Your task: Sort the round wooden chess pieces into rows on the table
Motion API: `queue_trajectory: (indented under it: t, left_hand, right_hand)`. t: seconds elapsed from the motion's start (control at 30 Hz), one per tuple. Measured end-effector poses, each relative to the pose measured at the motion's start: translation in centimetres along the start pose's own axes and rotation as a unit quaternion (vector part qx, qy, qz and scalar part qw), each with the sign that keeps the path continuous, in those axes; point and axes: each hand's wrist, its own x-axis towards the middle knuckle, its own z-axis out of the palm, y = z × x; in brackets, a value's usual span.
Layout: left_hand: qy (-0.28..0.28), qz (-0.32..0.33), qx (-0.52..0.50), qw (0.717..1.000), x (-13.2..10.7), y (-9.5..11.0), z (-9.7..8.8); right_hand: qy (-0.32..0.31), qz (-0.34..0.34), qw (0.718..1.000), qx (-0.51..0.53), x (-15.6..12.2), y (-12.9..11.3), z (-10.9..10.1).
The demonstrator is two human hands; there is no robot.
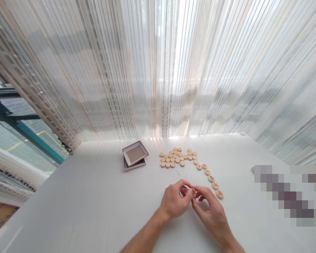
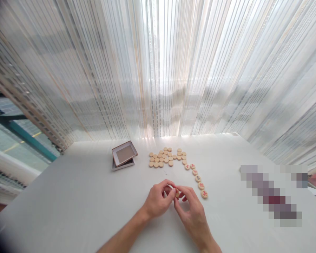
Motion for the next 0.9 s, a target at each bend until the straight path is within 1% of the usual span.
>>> queue_trajectory:
  t: [0.23, 0.43, 0.6, 0.7, 0.83, 0.9]
  left_hand:
    - [-0.004, -0.004, -0.008, 1.000, 0.1, 0.2, 0.0]
    - [-0.002, -0.011, 0.012, 1.000, 0.3, 0.7, -0.1]
    - [-0.005, -0.012, 0.028, 1.000, 0.3, 1.2, -0.2]
    - [-0.006, -0.009, 0.032, 0.999, 0.3, 1.1, -0.2]
    - [-0.011, -0.014, 0.016, 1.000, 0.4, 0.5, 0.1]
    - [-0.009, -0.017, 0.008, 1.000, 0.5, 0.4, 0.2]
  right_hand:
    - [0.017, -0.002, 0.999, -0.027, 0.1, 0.4, 0.1]
    - [0.013, -0.003, 1.000, -0.028, 0.3, 0.6, -0.1]
    - [0.034, 0.022, 0.999, -0.011, 0.4, 0.4, 0.1]
    - [0.050, 0.031, 0.998, -0.010, 0.3, 0.5, 0.2]
    - [0.062, 0.013, 0.998, 0.002, 0.3, 0.8, 0.3]
    - [0.052, -0.007, 0.999, 0.013, 0.3, 0.9, 0.3]
